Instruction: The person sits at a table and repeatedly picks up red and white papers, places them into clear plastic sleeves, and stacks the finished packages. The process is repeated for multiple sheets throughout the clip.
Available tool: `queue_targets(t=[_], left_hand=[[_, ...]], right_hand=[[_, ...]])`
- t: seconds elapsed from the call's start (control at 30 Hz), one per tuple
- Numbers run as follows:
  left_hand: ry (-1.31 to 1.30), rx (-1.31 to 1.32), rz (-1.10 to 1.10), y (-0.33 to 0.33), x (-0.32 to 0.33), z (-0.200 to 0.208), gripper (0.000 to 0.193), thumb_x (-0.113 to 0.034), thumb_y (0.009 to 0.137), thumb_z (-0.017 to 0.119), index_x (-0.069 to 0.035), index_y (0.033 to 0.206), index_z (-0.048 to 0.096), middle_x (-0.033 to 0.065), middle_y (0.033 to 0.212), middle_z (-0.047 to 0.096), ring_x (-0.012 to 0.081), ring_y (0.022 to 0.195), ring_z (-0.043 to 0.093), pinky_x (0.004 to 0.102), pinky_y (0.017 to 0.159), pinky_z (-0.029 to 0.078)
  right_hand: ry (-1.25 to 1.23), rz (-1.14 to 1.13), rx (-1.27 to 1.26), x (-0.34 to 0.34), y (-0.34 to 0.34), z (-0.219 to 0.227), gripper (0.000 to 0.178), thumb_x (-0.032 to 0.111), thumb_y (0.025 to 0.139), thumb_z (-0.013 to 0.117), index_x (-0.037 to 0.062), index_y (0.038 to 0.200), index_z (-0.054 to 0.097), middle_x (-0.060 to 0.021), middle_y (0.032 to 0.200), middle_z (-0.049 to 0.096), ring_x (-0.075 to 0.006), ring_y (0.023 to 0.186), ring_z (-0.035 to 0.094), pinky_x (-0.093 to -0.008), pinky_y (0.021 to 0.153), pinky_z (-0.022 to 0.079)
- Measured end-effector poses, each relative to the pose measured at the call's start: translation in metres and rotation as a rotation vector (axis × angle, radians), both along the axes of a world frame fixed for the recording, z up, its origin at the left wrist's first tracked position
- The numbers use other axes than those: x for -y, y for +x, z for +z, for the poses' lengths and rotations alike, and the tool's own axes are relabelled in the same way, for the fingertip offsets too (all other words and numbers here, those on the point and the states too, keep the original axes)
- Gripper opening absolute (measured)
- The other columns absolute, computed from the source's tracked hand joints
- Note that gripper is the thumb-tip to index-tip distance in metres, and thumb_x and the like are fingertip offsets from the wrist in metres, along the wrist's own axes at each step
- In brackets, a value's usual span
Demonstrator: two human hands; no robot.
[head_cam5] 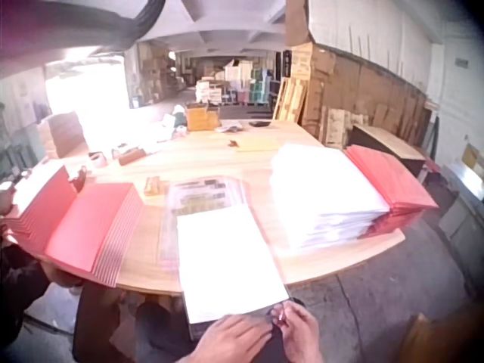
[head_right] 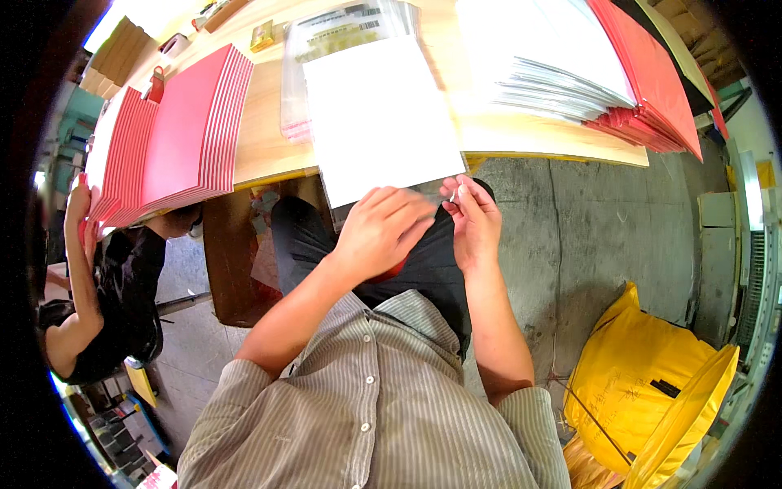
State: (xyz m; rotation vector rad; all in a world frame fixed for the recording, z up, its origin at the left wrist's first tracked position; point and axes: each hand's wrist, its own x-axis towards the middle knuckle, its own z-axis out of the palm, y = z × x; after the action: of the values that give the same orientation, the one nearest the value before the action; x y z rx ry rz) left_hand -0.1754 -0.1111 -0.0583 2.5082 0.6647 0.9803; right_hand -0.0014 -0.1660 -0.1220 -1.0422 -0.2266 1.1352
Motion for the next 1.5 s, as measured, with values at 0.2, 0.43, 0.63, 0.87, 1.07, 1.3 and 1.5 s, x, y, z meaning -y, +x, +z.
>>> queue_targets(t=[0.2, 0.43, 0.63, 0.87, 1.07, 1.3, 1.5], left_hand=[[0.045, -0.144, 0.045, 0.050, -0.025, -0.023, 0.024, -0.014, 0.082, 0.068, -0.006, 0.105, 0.069, 0.0051, 0.099, 0.064, 0.0242, 0.096, 0.061, 0.0370, 0.086, 0.049], [0.031, -0.173, 0.013, 0.068, -0.026, -0.033, 0.022, -0.015, 0.079, 0.064, -0.007, 0.099, 0.070, 0.0049, 0.095, 0.061, 0.0231, 0.094, 0.061, 0.0367, 0.084, 0.050], [0.119, -0.138, 0.046, 0.068, -0.030, -0.034, 0.015, -0.015, 0.075, 0.069, -0.012, 0.089, 0.070, 0.0020, 0.092, 0.061, 0.0203, 0.089, 0.062, 0.0347, 0.078, 0.052], [0.145, -0.116, 0.037, 0.070, -0.029, -0.034, 0.012, -0.013, 0.074, 0.067, -0.013, 0.086, 0.069, 0.0007, 0.093, 0.062, 0.0193, 0.090, 0.062, 0.0350, 0.078, 0.052], [0.127, -0.080, 0.037, 0.067, -0.028, -0.039, 0.013, -0.011, 0.075, 0.065, -0.012, 0.087, 0.069, 0.0007, 0.098, 0.063, 0.0198, 0.092, 0.062, 0.0356, 0.080, 0.051], [0.175, 0.057, -0.110, 0.030, -0.017, -0.036, 0.013, -0.011, 0.081, 0.063, -0.010, 0.093, 0.064, 0.0010, 0.095, 0.064, 0.0215, 0.090, 0.062, 0.0352, 0.082, 0.050], [-0.270, -0.006, -0.145, -0.115, 0.019, -0.017, 0.010, -0.005, 0.082, 0.069, -0.009, 0.089, 0.064, 0.0064, 0.083, 0.065, 0.0277, 0.081, 0.066, 0.0382, 0.074, 0.055]], right_hand=[[0.044, 0.040, -0.109, -0.001, 0.013, -0.005, 0.023, 0.013, 0.101, 0.058, -0.0018, 0.118, 0.066, -0.0099, 0.109, 0.069, -0.0192, 0.098, 0.065, -0.0344, 0.086, 0.051], [-0.010, 0.082, -0.162, 0.005, 0.033, -0.016, 0.025, 0.019, 0.102, 0.056, -0.0017, 0.112, 0.065, -0.0108, 0.107, 0.069, -0.0220, 0.099, 0.065, -0.0373, 0.086, 0.050], [-0.062, 0.090, -0.145, -0.006, 0.030, 0.009, 0.029, 0.028, 0.103, 0.059, 0.0005, 0.108, 0.066, -0.0085, 0.102, 0.069, -0.0196, 0.094, 0.065, -0.0370, 0.082, 0.050], [-0.088, 0.116, -0.214, -0.011, 0.040, 0.001, 0.020, 0.017, 0.099, 0.061, 0.0002, 0.105, 0.068, -0.0087, 0.096, 0.069, -0.0196, 0.090, 0.066, -0.0362, 0.080, 0.052], [-0.081, 0.113, -0.024, -0.016, 0.040, -0.002, 0.015, 0.013, 0.096, 0.062, 0.0004, 0.099, 0.070, -0.0079, 0.093, 0.070, -0.0177, 0.083, 0.067, -0.0324, 0.072, 0.053], [-0.128, 0.135, 0.115, -0.022, 0.040, 0.006, 0.015, 0.016, 0.095, 0.064, 0.0023, 0.097, 0.071, -0.0098, 0.090, 0.074, -0.0184, 0.081, 0.068, -0.0310, 0.071, 0.051], [-0.126, 0.153, 0.162, -0.026, 0.038, 0.011, 0.016, 0.017, 0.095, 0.063, 0.0024, 0.094, 0.070, -0.0121, 0.091, 0.074, -0.0196, 0.081, 0.069, -0.0320, 0.074, 0.050]])
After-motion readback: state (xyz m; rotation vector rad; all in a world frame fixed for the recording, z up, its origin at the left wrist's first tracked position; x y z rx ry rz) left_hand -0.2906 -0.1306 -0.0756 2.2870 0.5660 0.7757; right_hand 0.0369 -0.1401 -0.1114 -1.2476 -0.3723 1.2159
